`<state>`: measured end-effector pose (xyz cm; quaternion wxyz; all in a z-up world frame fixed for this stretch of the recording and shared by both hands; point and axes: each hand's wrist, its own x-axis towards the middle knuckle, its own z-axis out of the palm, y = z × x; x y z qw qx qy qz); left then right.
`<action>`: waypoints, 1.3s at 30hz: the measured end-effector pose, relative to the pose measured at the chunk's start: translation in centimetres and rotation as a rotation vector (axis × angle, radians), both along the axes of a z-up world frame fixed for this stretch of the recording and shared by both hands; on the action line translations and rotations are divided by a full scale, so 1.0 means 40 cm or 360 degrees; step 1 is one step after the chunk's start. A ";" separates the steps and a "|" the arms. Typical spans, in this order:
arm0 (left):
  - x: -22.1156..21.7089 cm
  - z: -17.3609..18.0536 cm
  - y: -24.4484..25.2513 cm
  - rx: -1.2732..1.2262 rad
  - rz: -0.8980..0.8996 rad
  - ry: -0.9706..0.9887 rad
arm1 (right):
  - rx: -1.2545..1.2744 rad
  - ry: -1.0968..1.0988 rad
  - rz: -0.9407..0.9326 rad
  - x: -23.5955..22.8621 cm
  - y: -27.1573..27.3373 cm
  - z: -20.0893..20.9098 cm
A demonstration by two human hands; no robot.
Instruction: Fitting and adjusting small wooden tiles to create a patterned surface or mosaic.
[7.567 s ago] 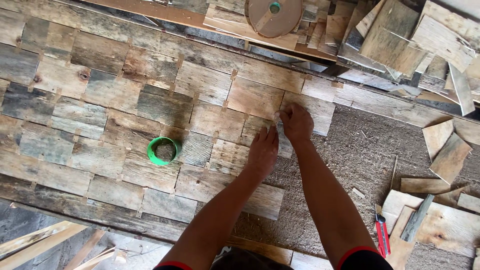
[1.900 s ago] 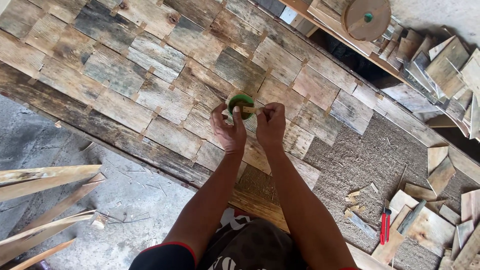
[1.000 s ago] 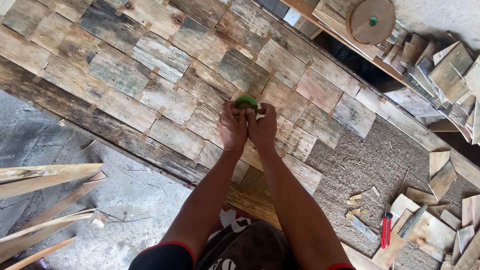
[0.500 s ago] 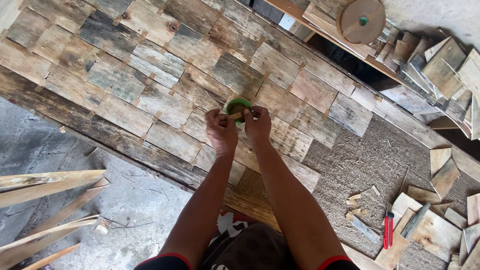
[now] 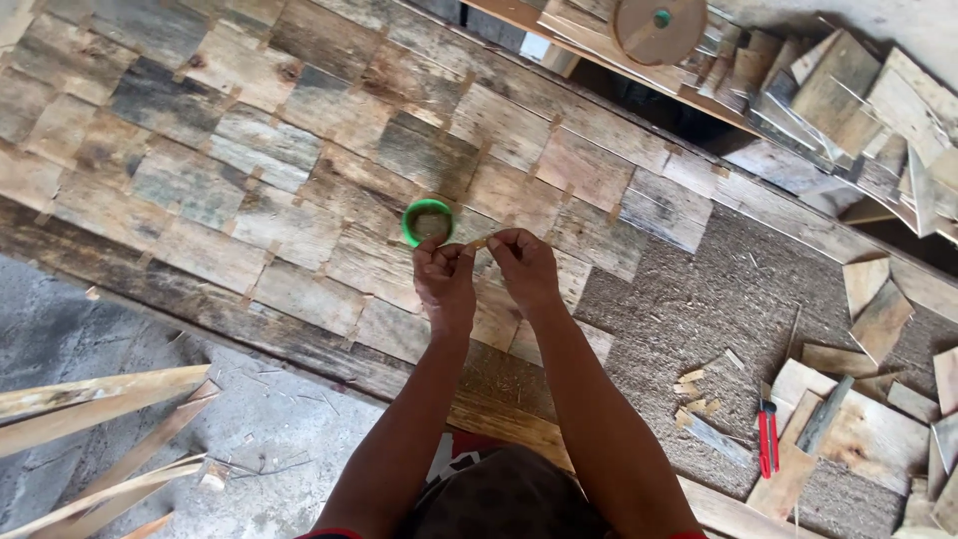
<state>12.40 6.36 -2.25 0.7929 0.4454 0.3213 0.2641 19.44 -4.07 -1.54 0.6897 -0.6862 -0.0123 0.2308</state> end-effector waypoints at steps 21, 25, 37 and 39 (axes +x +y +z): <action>0.384 -0.070 -0.381 0.2208 -0.1294 0.0174 | -0.1404 -0.0851 0.0122 0.556 -0.551 -0.057; 0.473 -0.072 -0.403 0.2268 -0.1317 0.0135 | -0.1569 -0.0859 0.0303 0.648 -0.514 -0.069; 0.571 -0.118 -0.425 0.2556 -0.1400 0.0116 | -0.1772 -0.0757 0.0401 0.744 -0.480 -0.130; 0.578 -0.092 -0.421 0.2546 -0.1416 0.0114 | -0.1794 -0.0732 0.0406 0.740 -0.476 -0.127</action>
